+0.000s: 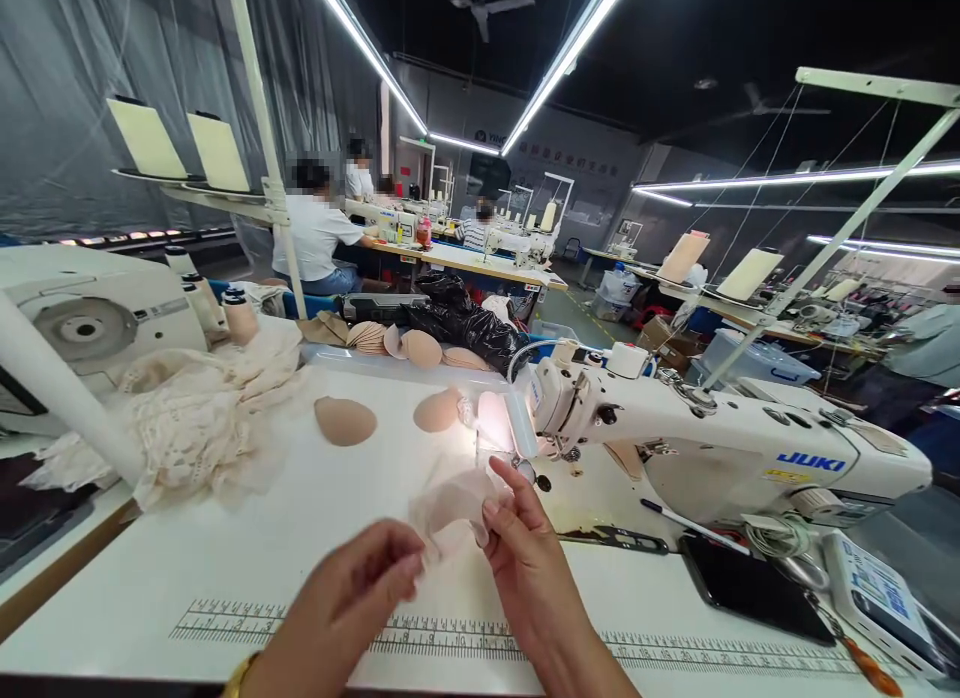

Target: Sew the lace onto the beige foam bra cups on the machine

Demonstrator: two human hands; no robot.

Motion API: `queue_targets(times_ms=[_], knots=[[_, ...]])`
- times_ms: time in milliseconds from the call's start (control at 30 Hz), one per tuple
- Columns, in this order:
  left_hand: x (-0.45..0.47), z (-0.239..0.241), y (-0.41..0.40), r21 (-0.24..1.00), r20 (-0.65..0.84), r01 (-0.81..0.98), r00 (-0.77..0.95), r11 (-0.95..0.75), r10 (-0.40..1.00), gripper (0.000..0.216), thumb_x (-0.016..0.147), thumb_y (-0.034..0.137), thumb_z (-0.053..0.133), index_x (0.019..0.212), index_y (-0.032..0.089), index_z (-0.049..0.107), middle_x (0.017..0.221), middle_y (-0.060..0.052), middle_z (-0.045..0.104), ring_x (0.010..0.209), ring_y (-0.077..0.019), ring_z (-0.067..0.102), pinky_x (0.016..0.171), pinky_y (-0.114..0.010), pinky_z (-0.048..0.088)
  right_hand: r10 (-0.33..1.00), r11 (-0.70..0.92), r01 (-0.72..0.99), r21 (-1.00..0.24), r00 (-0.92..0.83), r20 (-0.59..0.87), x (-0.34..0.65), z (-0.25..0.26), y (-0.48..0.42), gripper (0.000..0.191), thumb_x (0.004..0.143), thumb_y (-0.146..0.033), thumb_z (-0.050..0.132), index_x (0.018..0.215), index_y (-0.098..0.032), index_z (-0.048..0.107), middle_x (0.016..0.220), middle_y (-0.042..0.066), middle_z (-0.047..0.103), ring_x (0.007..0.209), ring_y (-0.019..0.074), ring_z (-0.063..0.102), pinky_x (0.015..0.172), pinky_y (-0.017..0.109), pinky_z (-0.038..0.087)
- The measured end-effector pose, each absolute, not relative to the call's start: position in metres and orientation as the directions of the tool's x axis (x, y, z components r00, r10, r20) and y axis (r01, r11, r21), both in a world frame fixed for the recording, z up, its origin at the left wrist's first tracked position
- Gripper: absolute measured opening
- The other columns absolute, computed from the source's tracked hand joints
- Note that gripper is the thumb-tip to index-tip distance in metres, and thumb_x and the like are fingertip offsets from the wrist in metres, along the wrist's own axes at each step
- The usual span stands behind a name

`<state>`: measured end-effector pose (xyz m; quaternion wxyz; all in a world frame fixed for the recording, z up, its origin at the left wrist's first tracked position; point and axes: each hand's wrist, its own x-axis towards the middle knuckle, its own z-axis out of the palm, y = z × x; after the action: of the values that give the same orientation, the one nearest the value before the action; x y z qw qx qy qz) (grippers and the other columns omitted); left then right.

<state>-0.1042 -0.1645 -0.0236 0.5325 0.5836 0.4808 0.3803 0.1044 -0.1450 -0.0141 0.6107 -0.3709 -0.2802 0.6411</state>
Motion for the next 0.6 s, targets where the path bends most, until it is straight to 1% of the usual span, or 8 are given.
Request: queue_targets(times_ms=[33, 67, 100, 167, 200, 300, 500, 600], knots=[[-0.092, -0.022, -0.175, 0.959, -0.258, 0.003, 0.416, 0.282, 0.872, 0.059, 0.085, 0.077, 0.068, 0.102, 0.020, 0.074, 0.091, -0.010, 0.076, 0.084, -0.0270, 0.072, 0.078, -0.038, 0.059, 0.992, -0.092, -0.567, -0.819, 0.024, -0.128, 0.101, -0.017, -0.151, 0.061, 0.070, -0.042, 0.095, 0.126, -0.032, 0.075, 0.083, -0.004, 0.060, 0.074, 0.0150, 0.058, 0.076, 0.031, 0.054], [-0.081, -0.020, -0.181, 0.851, -0.379, -0.161, 0.469, 0.499, 0.798, 0.065, 0.083, 0.079, 0.068, 0.106, 0.019, 0.074, 0.095, -0.012, 0.077, 0.088, -0.0270, 0.074, 0.083, -0.038, 0.060, 0.993, -0.078, -0.552, -0.830, 0.031, -0.114, 0.098, -0.021, -0.157, 0.059, 0.072, -0.045, 0.094, 0.127, -0.033, 0.075, 0.086, -0.002, 0.062, 0.076, 0.0163, 0.059, 0.077, 0.033, 0.055], [-0.071, -0.017, -0.184, 0.733, -0.429, -0.294, 0.501, 0.614, 0.752, 0.066, 0.081, 0.078, 0.072, 0.108, 0.018, 0.075, 0.099, -0.012, 0.077, 0.095, -0.0269, 0.074, 0.090, -0.037, 0.060, 0.995, -0.059, -0.531, -0.845, 0.038, -0.093, 0.095, -0.027, -0.165, 0.058, 0.074, -0.048, 0.092, 0.128, -0.034, 0.075, 0.088, -0.001, 0.063, 0.077, 0.0174, 0.061, 0.077, 0.034, 0.055], [-0.058, -0.011, -0.179, 0.618, -0.407, -0.538, 0.404, 0.573, 0.819, 0.053, 0.082, 0.064, 0.082, 0.108, 0.018, 0.074, 0.107, -0.011, 0.076, 0.108, -0.0262, 0.072, 0.100, -0.035, 0.058, 0.997, -0.020, -0.474, -0.880, 0.053, -0.051, 0.092, -0.041, -0.181, 0.058, 0.078, -0.054, 0.090, 0.129, -0.034, 0.074, 0.086, 0.000, 0.065, 0.075, 0.0183, 0.061, 0.074, 0.034, 0.055], [-0.056, -0.007, -0.173, 0.613, -0.378, -0.609, 0.333, 0.503, 0.864, 0.043, 0.082, 0.054, 0.086, 0.104, 0.019, 0.074, 0.110, -0.010, 0.076, 0.112, -0.0262, 0.071, 0.101, -0.035, 0.058, 0.998, -0.004, -0.445, -0.896, 0.061, -0.034, 0.091, -0.049, -0.189, 0.059, 0.078, -0.056, 0.090, 0.130, -0.032, 0.075, 0.082, -0.001, 0.064, 0.071, 0.0182, 0.061, 0.071, 0.034, 0.055], [-0.055, 0.003, -0.159, 0.657, -0.314, -0.649, 0.227, 0.384, 0.922, 0.027, 0.081, 0.033, 0.089, 0.097, 0.019, 0.073, 0.116, -0.008, 0.075, 0.115, -0.0279, 0.070, 0.096, -0.034, 0.061, 0.996, 0.017, -0.404, -0.915, 0.084, -0.018, 0.092, -0.060, -0.205, 0.067, 0.079, -0.059, 0.088, 0.136, -0.029, 0.070, 0.076, -0.001, 0.065, 0.071, 0.0196, 0.063, 0.077, 0.036, 0.057], [-0.050, 0.007, -0.156, 0.532, -0.403, -0.653, 0.365, 0.540, 0.839, 0.018, 0.096, 0.034, 0.072, 0.100, 0.017, 0.076, 0.112, -0.011, 0.077, 0.108, -0.0278, 0.073, 0.092, -0.036, 0.063, 0.980, 0.034, -0.424, -0.905, 0.190, -0.052, 0.103, -0.042, -0.198, 0.083, 0.077, -0.055, 0.091, 0.149, -0.028, 0.058, 0.113, 0.008, 0.077, 0.107, 0.0288, 0.071, 0.100, 0.046, 0.057], [-0.049, 0.009, -0.156, 0.578, -0.366, -0.638, 0.354, 0.509, 0.861, 0.022, 0.090, 0.036, 0.081, 0.100, 0.016, 0.079, 0.112, -0.010, 0.078, 0.108, -0.0273, 0.073, 0.093, -0.034, 0.063, 0.981, 0.034, -0.405, -0.914, 0.190, -0.047, 0.106, -0.041, -0.196, 0.080, 0.078, -0.052, 0.091, 0.148, -0.028, 0.059, 0.120, 0.009, 0.077, 0.112, 0.0293, 0.071, 0.104, 0.046, 0.056]])
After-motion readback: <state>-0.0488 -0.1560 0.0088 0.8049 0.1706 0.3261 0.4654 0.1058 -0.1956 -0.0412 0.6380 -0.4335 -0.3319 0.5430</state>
